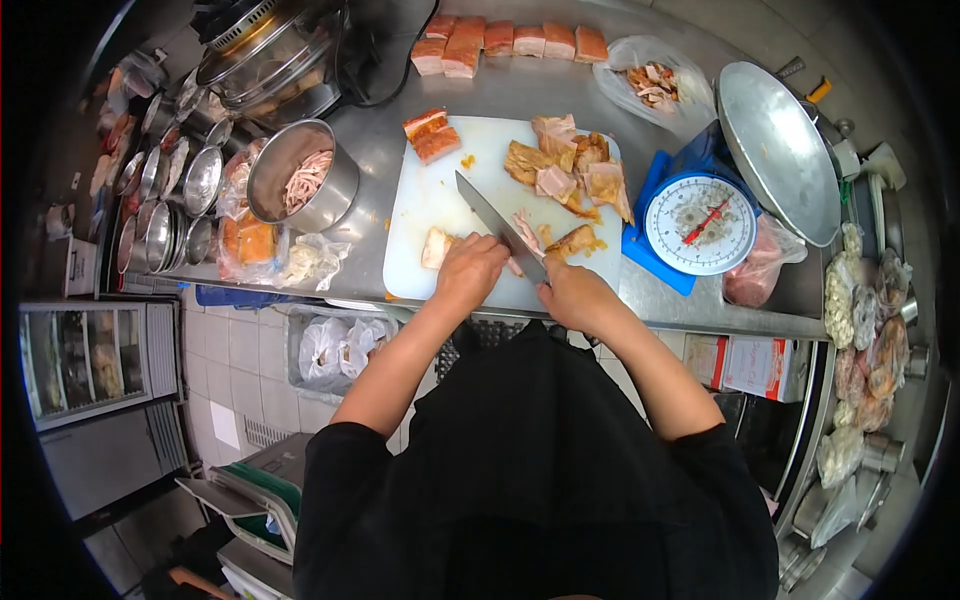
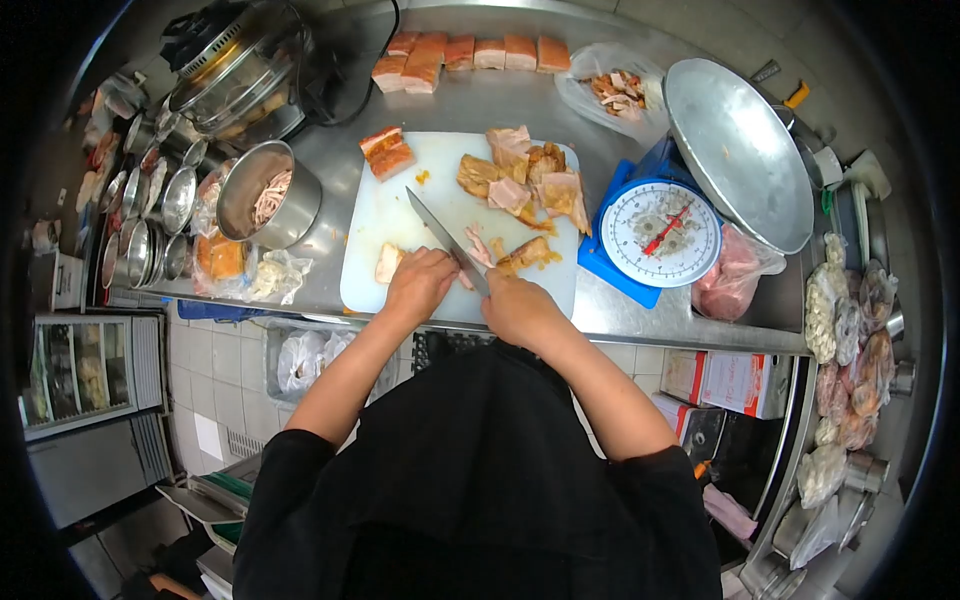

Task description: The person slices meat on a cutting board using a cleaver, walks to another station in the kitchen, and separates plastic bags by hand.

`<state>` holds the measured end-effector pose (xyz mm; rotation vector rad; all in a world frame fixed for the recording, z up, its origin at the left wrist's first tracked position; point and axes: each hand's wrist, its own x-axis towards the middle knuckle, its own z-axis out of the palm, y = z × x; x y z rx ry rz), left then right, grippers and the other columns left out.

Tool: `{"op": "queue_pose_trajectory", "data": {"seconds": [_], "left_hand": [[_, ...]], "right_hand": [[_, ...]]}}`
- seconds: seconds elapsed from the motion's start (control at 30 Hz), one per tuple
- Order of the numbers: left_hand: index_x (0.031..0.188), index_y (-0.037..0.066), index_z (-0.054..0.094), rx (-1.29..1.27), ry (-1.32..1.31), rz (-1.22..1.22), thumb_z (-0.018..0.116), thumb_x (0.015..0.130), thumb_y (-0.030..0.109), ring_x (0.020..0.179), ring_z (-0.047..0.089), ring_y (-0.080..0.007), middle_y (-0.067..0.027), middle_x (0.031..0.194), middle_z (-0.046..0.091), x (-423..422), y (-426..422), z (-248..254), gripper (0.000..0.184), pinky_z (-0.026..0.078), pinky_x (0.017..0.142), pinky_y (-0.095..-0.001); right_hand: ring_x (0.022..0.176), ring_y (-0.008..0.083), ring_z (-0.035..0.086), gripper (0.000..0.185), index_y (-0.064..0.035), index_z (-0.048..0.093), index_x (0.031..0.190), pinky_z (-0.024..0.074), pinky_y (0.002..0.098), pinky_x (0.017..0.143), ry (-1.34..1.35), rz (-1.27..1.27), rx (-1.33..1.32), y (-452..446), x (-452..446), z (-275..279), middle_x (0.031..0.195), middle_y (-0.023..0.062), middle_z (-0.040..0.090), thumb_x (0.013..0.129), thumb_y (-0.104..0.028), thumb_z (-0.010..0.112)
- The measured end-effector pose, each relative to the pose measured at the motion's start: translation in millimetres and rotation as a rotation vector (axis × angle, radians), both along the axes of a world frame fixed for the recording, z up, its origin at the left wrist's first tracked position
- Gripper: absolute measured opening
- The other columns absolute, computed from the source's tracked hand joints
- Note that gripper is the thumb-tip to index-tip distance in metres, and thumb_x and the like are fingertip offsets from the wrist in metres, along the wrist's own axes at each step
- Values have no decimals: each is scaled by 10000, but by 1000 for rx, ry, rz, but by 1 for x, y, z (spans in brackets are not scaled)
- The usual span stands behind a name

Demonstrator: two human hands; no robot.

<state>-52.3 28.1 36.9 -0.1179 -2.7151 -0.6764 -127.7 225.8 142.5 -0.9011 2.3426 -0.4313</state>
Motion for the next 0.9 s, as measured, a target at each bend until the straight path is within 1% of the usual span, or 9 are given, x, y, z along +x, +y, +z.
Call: {"op": "queue_pose_trajectory", "data": {"seconds": [0.33, 0.37, 0.4, 0.47, 0.53, 0.57, 0.7, 0.77, 0.9], "left_hand": [[924, 117, 708, -47, -53, -25, 754, 820, 94, 934, 626, -259, -35, 960, 666, -2, -1, 13, 116, 471, 765, -399], [930, 121, 708, -76, -123, -37, 752, 823, 93, 964, 632, -252, -32, 984, 677, -2, -2, 17, 119, 473, 779, -388], [930, 121, 708, -83, -116, -32, 752, 823, 93, 964, 632, -252, -32, 984, 677, -3, -6, 19, 119, 473, 779, -388], [954, 98, 700, 43, 4, -46, 731, 840, 72, 953, 663, -260, -55, 1010, 695, -3, -21, 22, 122, 496, 778, -384], [977, 68, 689, 178, 13, 185, 709, 853, 53, 875, 693, -291, -93, 1013, 707, -1, -46, 32, 127, 528, 752, -400], [985, 50, 682, 206, 76, 223, 692, 866, 50, 768, 685, -332, -124, 968, 709, 5, -56, 41, 120, 544, 712, -425], [995, 56, 689, 117, -209, 297, 733, 886, 171, 845, 704, -328, -134, 979, 715, 37, -54, 48, 165, 548, 759, -432], [985, 58, 670, -83, -430, 333, 752, 884, 271, 890, 708, -339, -143, 955, 707, 51, -26, 49, 250, 535, 776, -462], [990, 62, 647, -119, -445, 435, 778, 861, 289, 886, 714, -321, -133, 964, 716, 59, 3, 45, 292, 550, 787, -466]], "right_hand": [[953, 466, 696, 367, 28, 572, 1215, 539, 548, 847, -49, -31, -80, -29, -31, -30, 994, 309, 712, 957, -232, 579], [944, 471, 693, 365, 15, 578, 1206, 534, 550, 850, -324, -210, -12, -31, -37, -15, 985, 304, 714, 961, -256, 575], [944, 471, 693, 365, 15, 578, 1206, 534, 550, 850, -318, -204, -18, -29, -37, -18, 985, 304, 714, 961, -256, 575], [939, 471, 690, 380, 27, 583, 1207, 530, 547, 855, -43, -141, -125, -22, -38, -31, 984, 301, 714, 970, -269, 574], [947, 474, 686, 378, 23, 587, 1205, 529, 546, 862, -56, -146, -145, -13, -31, -13, 988, 302, 714, 971, -273, 578], [955, 476, 683, 376, 20, 591, 1203, 527, 544, 868, -63, -155, -164, -9, -26, -6, 992, 303, 713, 973, -277, 581], [954, 482, 682, 372, 7, 595, 1213, 527, 547, 870, -15, -86, -206, 2, -6, -19, 981, 309, 711, 975, -279, 585], [960, 486, 680, 384, 0, 595, 1230, 527, 548, 871, -62, -28, -144, 5, -3, -34, 1001, 316, 707, 975, -287, 589], [968, 486, 681, 423, -3, 586, 1280, 530, 544, 881, -113, -110, -83, 13, -15, -35, 1024, 316, 707, 972, -293, 593]]}}
